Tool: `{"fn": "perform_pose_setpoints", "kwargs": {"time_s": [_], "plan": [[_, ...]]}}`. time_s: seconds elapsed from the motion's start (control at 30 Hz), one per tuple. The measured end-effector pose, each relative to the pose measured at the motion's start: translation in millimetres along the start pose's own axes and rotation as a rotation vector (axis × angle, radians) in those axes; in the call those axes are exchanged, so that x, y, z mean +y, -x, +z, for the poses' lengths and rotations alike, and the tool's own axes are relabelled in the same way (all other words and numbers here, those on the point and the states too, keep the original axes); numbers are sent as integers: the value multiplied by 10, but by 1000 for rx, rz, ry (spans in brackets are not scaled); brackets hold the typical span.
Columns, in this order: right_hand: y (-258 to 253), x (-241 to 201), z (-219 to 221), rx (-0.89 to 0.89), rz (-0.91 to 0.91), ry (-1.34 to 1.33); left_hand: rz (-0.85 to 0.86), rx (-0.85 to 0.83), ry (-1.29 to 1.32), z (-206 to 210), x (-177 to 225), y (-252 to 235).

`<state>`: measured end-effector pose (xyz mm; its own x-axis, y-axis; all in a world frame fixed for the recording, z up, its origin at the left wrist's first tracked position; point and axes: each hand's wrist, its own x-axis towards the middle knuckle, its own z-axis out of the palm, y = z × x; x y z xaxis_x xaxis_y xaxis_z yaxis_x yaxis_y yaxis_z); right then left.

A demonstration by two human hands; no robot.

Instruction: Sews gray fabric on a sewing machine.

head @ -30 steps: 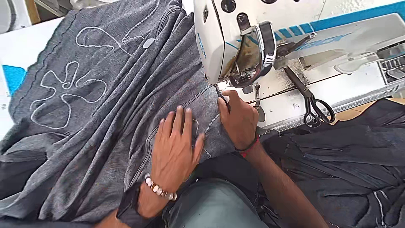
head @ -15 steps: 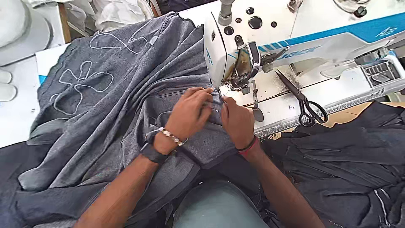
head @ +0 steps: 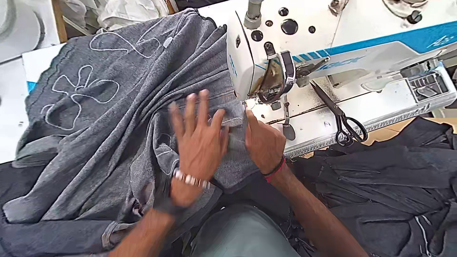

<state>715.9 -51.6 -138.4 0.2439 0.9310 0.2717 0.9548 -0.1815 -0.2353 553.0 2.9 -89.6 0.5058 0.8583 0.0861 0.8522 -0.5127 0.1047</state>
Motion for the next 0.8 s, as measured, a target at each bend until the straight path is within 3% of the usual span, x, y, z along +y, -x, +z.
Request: {"fn": "perform_pose_setpoints", "kwargs": {"time_s": [0.07,0.13,0.2,0.3,0.37,0.43,0.5,0.6,0.7,0.8], "plan": [[159,21,-6,1,-24,4,-236,-54,-30,-73,47,462],[251,55,-43,-26,-18,4,-334,-102,-33,94,-271,764],[320,79,-81,-77,-7,3,-212,-104,-43,236,-840,816],[395,45,-72,-116,-7,20,142,-209,-82,121,-1724,383],[438,7,-70,-138,-18,19,168,-385,-168,-166,-1885,55],[437,16,-96,-165,-21,-1,158,-409,-165,-431,-1559,-167],[357,150,-181,-106,-48,-136,247,-272,24,-458,-1009,-277],[125,495,-328,52,-37,-298,335,-63,446,-53,-321,-468],[-95,887,-427,14,29,-210,474,76,294,445,-220,-504],[-175,997,-341,-51,-27,-219,505,78,277,524,-324,-470]]}}
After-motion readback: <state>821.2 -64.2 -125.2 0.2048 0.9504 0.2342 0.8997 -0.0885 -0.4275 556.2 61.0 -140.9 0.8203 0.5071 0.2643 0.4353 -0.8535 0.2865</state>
